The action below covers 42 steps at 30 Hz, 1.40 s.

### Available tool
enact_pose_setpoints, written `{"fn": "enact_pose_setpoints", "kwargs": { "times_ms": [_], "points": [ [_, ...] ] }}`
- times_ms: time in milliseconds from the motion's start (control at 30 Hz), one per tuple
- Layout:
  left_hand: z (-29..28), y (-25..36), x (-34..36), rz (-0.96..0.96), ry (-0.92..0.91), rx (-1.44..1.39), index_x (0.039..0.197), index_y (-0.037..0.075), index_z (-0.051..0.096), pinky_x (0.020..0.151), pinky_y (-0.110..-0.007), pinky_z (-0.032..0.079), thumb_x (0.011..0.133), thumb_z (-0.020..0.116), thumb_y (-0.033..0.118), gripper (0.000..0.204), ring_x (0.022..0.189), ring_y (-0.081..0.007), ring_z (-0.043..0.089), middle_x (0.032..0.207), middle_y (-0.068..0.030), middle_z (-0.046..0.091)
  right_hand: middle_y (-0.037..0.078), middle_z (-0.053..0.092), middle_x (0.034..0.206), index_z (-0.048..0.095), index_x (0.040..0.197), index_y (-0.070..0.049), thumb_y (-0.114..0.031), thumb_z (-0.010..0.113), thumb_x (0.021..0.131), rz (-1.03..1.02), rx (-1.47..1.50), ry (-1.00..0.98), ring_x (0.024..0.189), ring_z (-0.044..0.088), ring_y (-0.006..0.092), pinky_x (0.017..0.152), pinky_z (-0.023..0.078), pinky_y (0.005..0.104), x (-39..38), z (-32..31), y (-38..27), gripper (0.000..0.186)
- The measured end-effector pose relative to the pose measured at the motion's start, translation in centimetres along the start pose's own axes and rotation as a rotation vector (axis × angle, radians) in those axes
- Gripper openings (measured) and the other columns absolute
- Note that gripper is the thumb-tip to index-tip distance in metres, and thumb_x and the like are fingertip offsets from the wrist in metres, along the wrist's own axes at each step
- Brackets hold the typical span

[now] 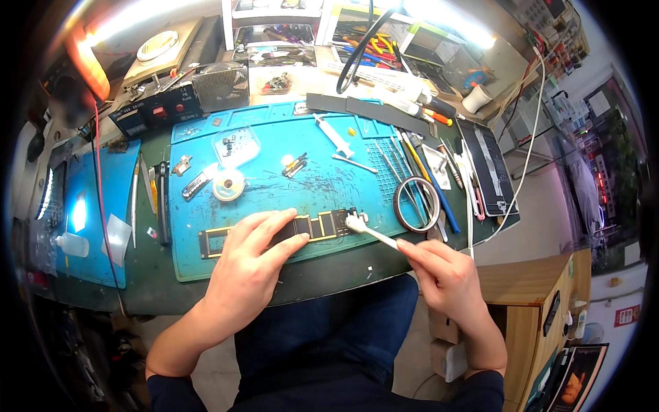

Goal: The person cleans a small electronic component with a brush and spray, then uses tweezers to place a small part onto the component. They inspect the component with a magnifying glass and continue to manipulate it with tweezers on a cluttered workbench.

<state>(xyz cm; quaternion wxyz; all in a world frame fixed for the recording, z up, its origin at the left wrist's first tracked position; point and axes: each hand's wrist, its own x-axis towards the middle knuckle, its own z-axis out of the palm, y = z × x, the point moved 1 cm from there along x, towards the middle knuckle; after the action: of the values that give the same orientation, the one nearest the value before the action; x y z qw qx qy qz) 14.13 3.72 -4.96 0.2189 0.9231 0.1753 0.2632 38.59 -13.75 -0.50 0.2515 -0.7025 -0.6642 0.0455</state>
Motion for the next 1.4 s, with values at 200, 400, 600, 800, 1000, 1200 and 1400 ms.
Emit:
{"fn": "enact_pose_setpoints", "kwargs": {
  "times_ms": [200,400,600,800,1000,1200,1400],
  "points": [
    [-0.1,0.0,0.0,-0.026,-0.024,-0.048,0.117,0.003,0.072,0.105,-0.045,0.046,0.077,0.065,-0.012,0.043,0.125,-0.036,0.055,0.136,-0.016,0.061,0.008,0.071,0.093,0.072,0.123,-0.009,0.002,0.069,0.087,0.064,-0.102,-0.09,0.073,0.069,0.0262,0.062,0.055,0.0353,-0.1,-0.1,0.2,0.038],
    [-0.1,0.0,0.0,-0.037,-0.017,-0.056,0.117,0.003,0.072,0.105,-0.044,0.046,0.078,0.065,-0.012,0.043,0.126,-0.0358,0.055,0.136,-0.0159,0.061,0.007,0.07,0.091,0.074,0.121,-0.01,0.002,0.069,0.087,0.036,-0.059,-0.025,0.073,0.07,0.0261,0.064,0.055,0.0339,0.1,0.1,0.1,0.036],
    [-0.1,0.0,0.0,-0.035,-0.012,-0.058,0.117,0.003,0.072,0.105,-0.045,0.046,0.079,0.065,-0.012,0.042,0.125,-0.0359,0.055,0.136,-0.0157,0.062,0.009,0.071,0.089,0.075,0.12,-0.009,0.004,0.069,0.088,0.095,0.124,-0.082,0.073,0.07,0.0268,0.064,0.055,0.0317,-0.4,-1.7,-0.4,0.035],
    [-0.1,0.0,0.1,-0.031,-0.022,-0.05,0.117,0.004,0.072,0.105,-0.045,0.046,0.079,0.066,-0.012,0.042,0.125,-0.0362,0.055,0.136,-0.0157,0.062,0.01,0.072,0.092,0.075,0.12,-0.008,0.004,0.069,0.088,0.101,0.038,-0.052,0.075,0.071,0.0255,0.065,0.056,0.0325,0.7,-0.4,-0.1,0.035],
    [-0.1,0.0,0.0,-0.045,-0.028,-0.042,0.117,0.004,0.072,0.105,-0.045,0.046,0.081,0.066,-0.011,0.039,0.124,-0.0367,0.056,0.136,-0.0158,0.062,0.01,0.072,0.091,0.075,0.119,-0.008,0.006,0.07,0.086,0.066,0.153,-0.007,0.072,0.07,0.0249,0.064,0.055,0.0323,-0.3,-1.5,0.4,0.036],
    [0.1,0.1,0.2,-0.012,0.016,-0.012,0.115,0.003,0.072,0.103,-0.044,0.047,0.072,0.067,-0.011,0.046,0.123,-0.0345,0.058,0.131,-0.0158,0.064,0.009,0.071,0.09,0.075,0.119,-0.008,0.006,0.068,0.086,0.073,-0.005,-0.099,0.071,0.069,0.0248,0.063,0.055,0.0318,0.3,-0.4,1.1,0.036],
    [0.1,0.2,0.2,-0.021,0.01,-0.01,0.115,0.004,0.073,0.103,-0.045,0.047,0.073,0.067,-0.011,0.045,0.122,-0.0349,0.058,0.131,-0.0156,0.064,0.009,0.069,0.086,0.076,0.119,-0.007,0.008,0.068,0.086,0.015,0.204,0.019,0.069,0.067,0.0233,0.062,0.053,0.0301,0.4,-1.9,0.9,0.037]
  ]
}}
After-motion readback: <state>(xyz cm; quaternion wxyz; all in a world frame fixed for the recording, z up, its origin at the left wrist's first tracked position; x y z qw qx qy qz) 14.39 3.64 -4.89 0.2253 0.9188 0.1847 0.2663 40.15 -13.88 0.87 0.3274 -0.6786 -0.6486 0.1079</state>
